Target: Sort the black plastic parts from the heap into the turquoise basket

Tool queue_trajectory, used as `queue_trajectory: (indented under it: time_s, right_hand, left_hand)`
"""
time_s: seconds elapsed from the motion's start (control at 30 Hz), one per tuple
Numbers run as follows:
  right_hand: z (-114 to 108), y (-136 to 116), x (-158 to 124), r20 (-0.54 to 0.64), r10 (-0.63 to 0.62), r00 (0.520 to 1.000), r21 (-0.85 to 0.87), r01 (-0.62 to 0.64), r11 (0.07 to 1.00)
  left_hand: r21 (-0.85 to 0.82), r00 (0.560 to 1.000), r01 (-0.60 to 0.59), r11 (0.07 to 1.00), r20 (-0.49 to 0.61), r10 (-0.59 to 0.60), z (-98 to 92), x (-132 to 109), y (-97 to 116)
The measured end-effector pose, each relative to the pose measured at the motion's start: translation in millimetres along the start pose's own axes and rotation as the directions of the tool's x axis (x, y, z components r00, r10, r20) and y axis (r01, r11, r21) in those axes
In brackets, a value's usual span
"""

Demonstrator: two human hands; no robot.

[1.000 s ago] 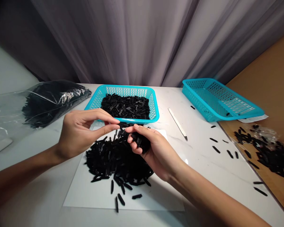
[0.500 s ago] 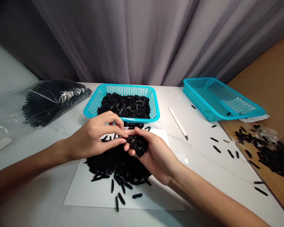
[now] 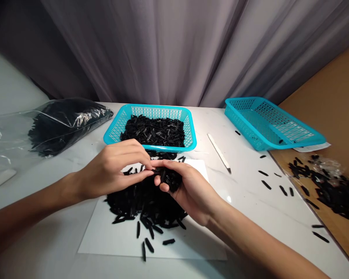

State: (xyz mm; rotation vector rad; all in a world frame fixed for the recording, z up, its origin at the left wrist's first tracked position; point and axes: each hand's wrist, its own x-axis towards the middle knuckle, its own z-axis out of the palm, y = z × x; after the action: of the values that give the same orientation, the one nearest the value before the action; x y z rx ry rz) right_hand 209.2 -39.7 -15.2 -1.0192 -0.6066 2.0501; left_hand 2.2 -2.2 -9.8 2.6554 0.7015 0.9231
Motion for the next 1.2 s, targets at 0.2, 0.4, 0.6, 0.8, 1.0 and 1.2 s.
queue_trajectory:
  time_s: [0.2,0.4,0.6,0.8,1.0,1.2]
  right_hand:
    - [2.0,0.3,0.5,0.024,-0.028,0.999,-0.071,0.030,0.997]
    - [1.9,-0.3,1.9,0.023,-0.054,0.998,-0.154,0.057,0.986]
    - [1.0,-1.4,2.2,0.022,-0.069,0.997,-0.207,0.072,0.976]
    - [0.7,-1.8,1.0,0.005,-0.183,0.983,-0.303,0.176,0.936]
    - [0.8,-2.1,-0.4,0.014,-0.238,0.971,-0.327,0.229,0.917]
    - [1.4,-3.0,-0.6,0.018,-0.263,0.965,-0.362,0.252,0.898]
  left_hand:
    - [0.022,0.996,-0.003,1.000,-0.093,0.005,4.9,-3.3,-4.3]
    - [0.015,0.995,-0.021,1.000,-0.095,0.022,3.4,-1.7,-5.8]
    - [-0.066,0.994,0.010,0.998,-0.109,-0.018,1.1,2.1,-2.9]
    - [0.000,0.980,0.045,0.999,-0.194,-0.045,1.2,2.3,-3.3]
    - [-0.014,0.976,0.041,0.999,-0.214,-0.044,2.5,2.5,-4.9]
    - [-0.039,0.973,0.061,0.997,-0.220,-0.068,0.5,3.5,-5.9]
